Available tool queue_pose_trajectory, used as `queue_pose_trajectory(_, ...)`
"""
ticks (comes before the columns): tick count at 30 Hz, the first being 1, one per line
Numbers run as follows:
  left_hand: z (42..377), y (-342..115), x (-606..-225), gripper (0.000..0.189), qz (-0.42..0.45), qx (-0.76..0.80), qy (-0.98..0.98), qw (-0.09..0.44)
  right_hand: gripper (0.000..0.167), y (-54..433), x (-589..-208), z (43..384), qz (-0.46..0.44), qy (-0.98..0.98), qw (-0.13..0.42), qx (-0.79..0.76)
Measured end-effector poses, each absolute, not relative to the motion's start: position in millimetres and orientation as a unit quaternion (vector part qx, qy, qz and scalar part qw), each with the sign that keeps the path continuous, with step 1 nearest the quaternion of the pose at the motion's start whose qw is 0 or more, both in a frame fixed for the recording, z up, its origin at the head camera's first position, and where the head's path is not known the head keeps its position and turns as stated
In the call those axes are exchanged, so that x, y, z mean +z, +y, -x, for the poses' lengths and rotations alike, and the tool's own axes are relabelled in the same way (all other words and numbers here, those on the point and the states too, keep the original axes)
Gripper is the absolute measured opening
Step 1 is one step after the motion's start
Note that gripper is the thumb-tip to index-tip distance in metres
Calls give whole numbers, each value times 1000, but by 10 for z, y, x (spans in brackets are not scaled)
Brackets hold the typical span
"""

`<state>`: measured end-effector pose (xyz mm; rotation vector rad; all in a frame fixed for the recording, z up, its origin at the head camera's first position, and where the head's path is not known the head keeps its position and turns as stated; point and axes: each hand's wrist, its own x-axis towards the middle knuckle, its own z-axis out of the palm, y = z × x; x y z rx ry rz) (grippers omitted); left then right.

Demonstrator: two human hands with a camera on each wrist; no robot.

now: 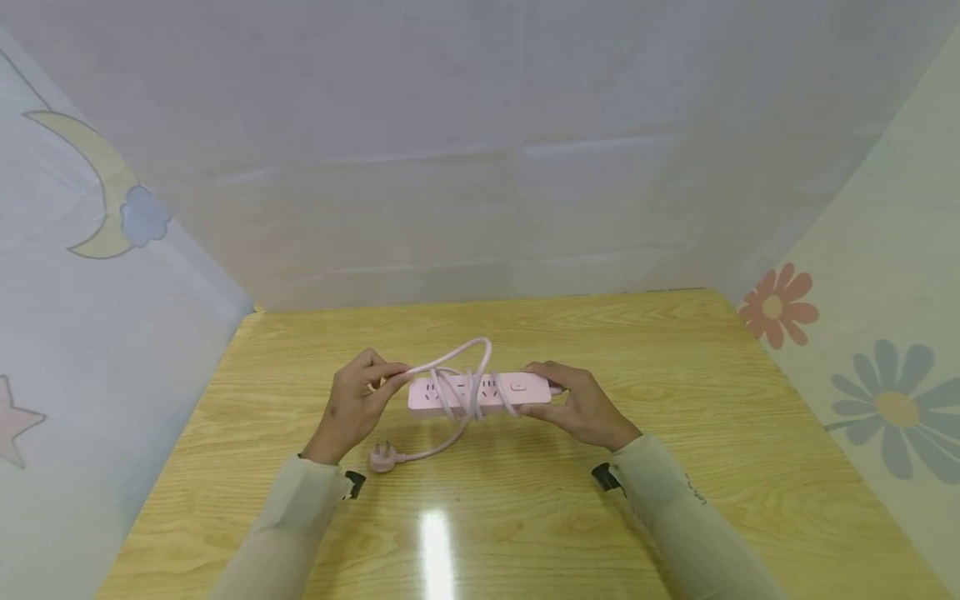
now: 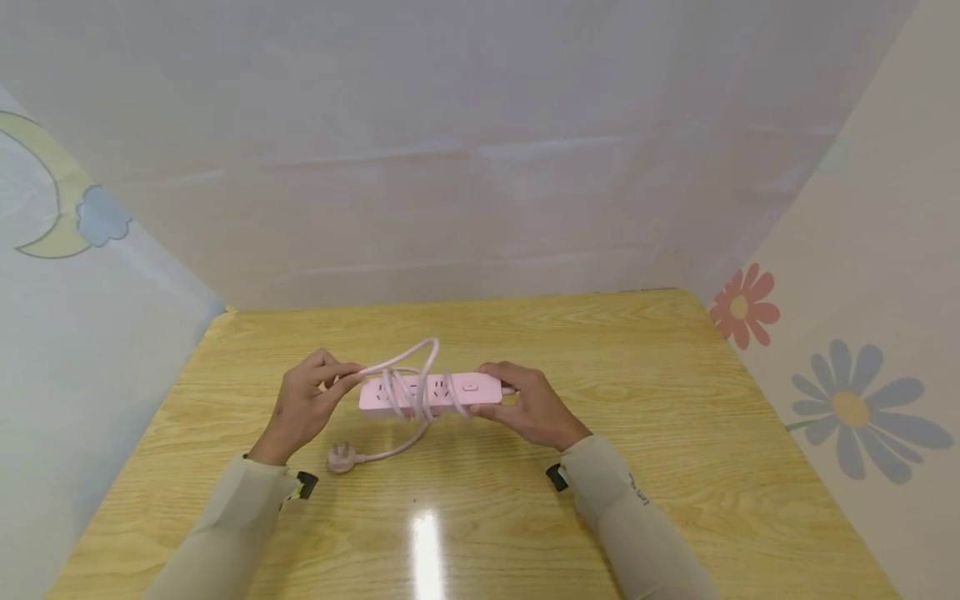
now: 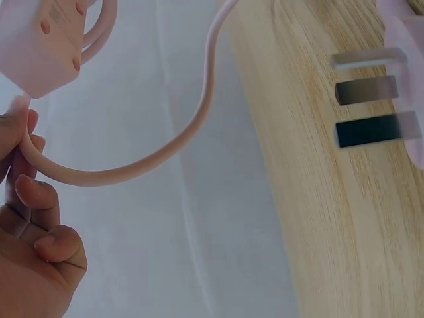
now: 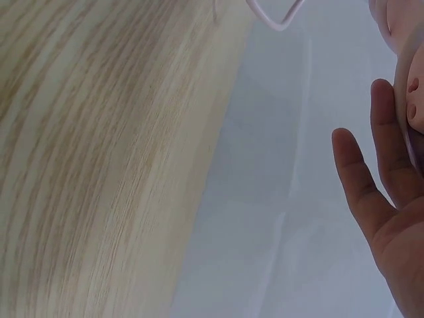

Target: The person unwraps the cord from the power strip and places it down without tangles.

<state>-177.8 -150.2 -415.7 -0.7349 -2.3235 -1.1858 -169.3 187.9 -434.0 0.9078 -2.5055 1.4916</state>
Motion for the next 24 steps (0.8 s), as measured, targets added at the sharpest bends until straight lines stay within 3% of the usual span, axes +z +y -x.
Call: queue_pose_trajectory(24, 1677, -1521, -4120, 16, 309, -449, -806, 231, 42, 1882, -4340, 1689, -287, -827, 52, 481)
